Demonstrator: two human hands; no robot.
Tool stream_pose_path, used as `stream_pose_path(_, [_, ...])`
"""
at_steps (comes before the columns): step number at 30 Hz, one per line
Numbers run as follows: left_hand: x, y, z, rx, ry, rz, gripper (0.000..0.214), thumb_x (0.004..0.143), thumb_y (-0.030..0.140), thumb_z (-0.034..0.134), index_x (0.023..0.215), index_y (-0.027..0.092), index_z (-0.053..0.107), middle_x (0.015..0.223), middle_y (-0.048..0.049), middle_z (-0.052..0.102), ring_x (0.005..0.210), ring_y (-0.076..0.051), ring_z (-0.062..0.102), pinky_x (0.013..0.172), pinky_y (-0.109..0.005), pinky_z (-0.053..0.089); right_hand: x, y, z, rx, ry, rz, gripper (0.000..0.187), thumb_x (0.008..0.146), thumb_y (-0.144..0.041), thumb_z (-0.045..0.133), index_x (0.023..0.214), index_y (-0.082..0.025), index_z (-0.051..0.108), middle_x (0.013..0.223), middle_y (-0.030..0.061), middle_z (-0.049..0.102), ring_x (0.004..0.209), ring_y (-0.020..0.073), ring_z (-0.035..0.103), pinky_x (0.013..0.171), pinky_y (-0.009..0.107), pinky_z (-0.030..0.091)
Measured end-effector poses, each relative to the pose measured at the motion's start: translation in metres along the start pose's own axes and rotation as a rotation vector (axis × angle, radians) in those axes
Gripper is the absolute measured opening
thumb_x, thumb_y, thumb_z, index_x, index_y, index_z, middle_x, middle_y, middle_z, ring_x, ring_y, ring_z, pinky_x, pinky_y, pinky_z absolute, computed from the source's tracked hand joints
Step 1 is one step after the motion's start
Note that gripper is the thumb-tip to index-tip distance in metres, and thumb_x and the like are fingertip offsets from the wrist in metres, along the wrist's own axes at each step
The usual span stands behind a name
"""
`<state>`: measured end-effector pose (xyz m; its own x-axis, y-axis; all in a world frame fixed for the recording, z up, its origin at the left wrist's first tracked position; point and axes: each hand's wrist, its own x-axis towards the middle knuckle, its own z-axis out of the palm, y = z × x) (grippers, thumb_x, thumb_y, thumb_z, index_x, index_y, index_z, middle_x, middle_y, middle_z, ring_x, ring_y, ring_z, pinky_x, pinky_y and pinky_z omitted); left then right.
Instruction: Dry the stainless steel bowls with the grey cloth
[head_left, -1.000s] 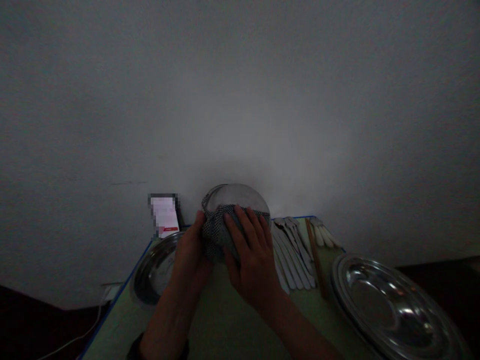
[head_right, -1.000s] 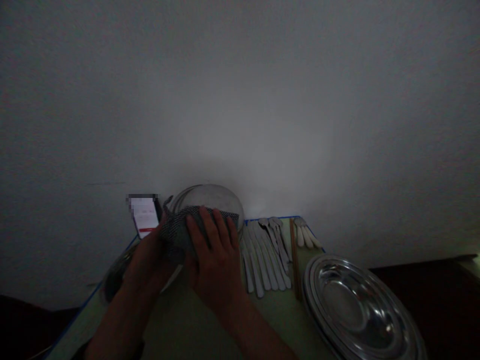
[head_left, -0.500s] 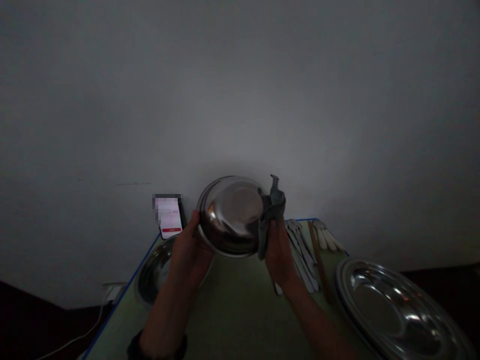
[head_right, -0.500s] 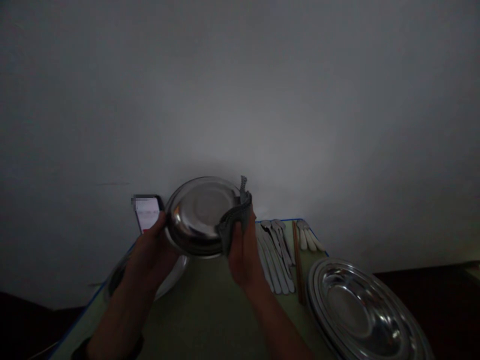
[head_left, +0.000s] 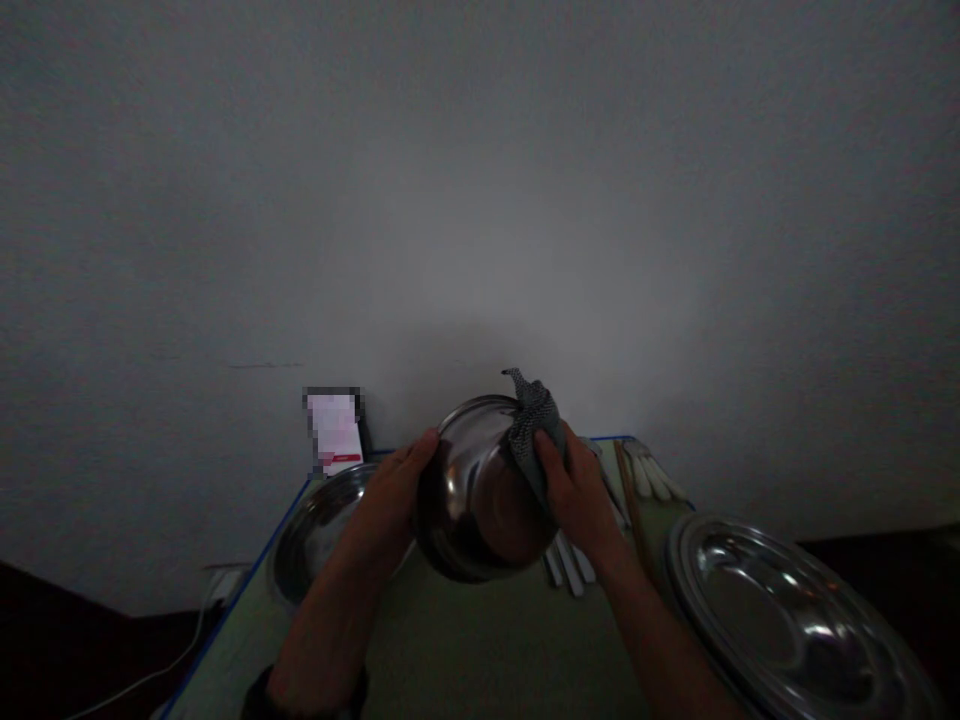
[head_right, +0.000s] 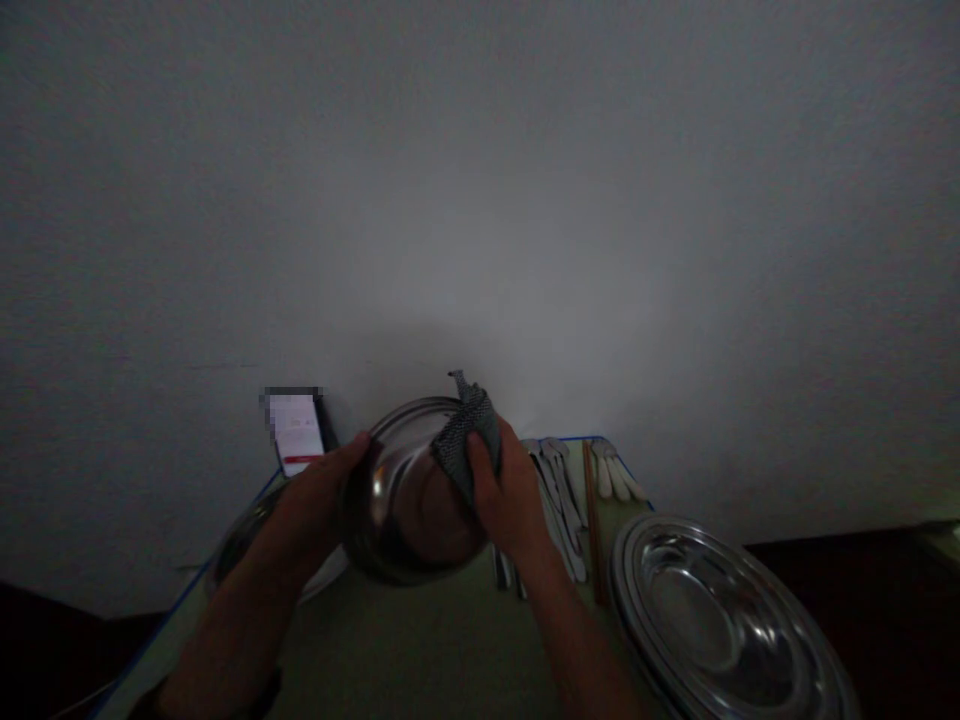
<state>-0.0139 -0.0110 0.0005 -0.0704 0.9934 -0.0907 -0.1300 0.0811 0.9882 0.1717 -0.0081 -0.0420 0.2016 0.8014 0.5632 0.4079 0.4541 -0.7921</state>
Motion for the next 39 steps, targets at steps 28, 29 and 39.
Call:
stream_pose_path(28, [-0.01, 0.001, 0.018, 0.138, -0.063, 0.238, 0.027, 0.073, 0.032, 0.072, 0.048, 0.021, 0.065, 0.058, -0.0019, 0.069, 0.063, -0.02, 0.059, 0.063, -0.026, 0.047, -0.034, -0.028, 0.029, -0.287, -0.022, -0.476, 0.053, 0.093, -0.023, 0.043, 0.146, -0.019, 0.04, 0.147, 0.0091, 0.05, 0.146, 0.0258, 0.028, 0.12, 0.055, 0.018])
stream_pose_path(29, [-0.012, 0.001, 0.019, 0.161, -0.109, 0.222, 0.029, 0.075, 0.036, 0.071, 0.05, 0.02, 0.067, 0.057, -0.0021, 0.068, 0.06, -0.019, 0.058, 0.058, -0.025, 0.045, -0.028, -0.026, 0.023, -0.244, -0.02, -0.436, 0.048, 0.094, -0.025, 0.043, 0.141, -0.018, 0.045, 0.144, 0.0098, 0.053, 0.143, 0.0258, 0.033, 0.119, 0.053, 0.021])
stream_pose_path(39, [-0.004, 0.011, -0.002, -0.247, 0.176, -0.026, 0.035, 0.079, 0.043, 0.072, 0.057, 0.017, 0.064, 0.046, 0.0023, 0.061, 0.038, -0.011, 0.052, 0.038, -0.02, 0.039, -0.01, 0.022, 0.003, 0.082, 0.006, 0.093, 0.057, 0.097, -0.058, 0.024, 0.081, -0.022, 0.065, 0.076, 0.0073, 0.071, 0.079, 0.0245, 0.067, 0.077, 0.04, 0.056])
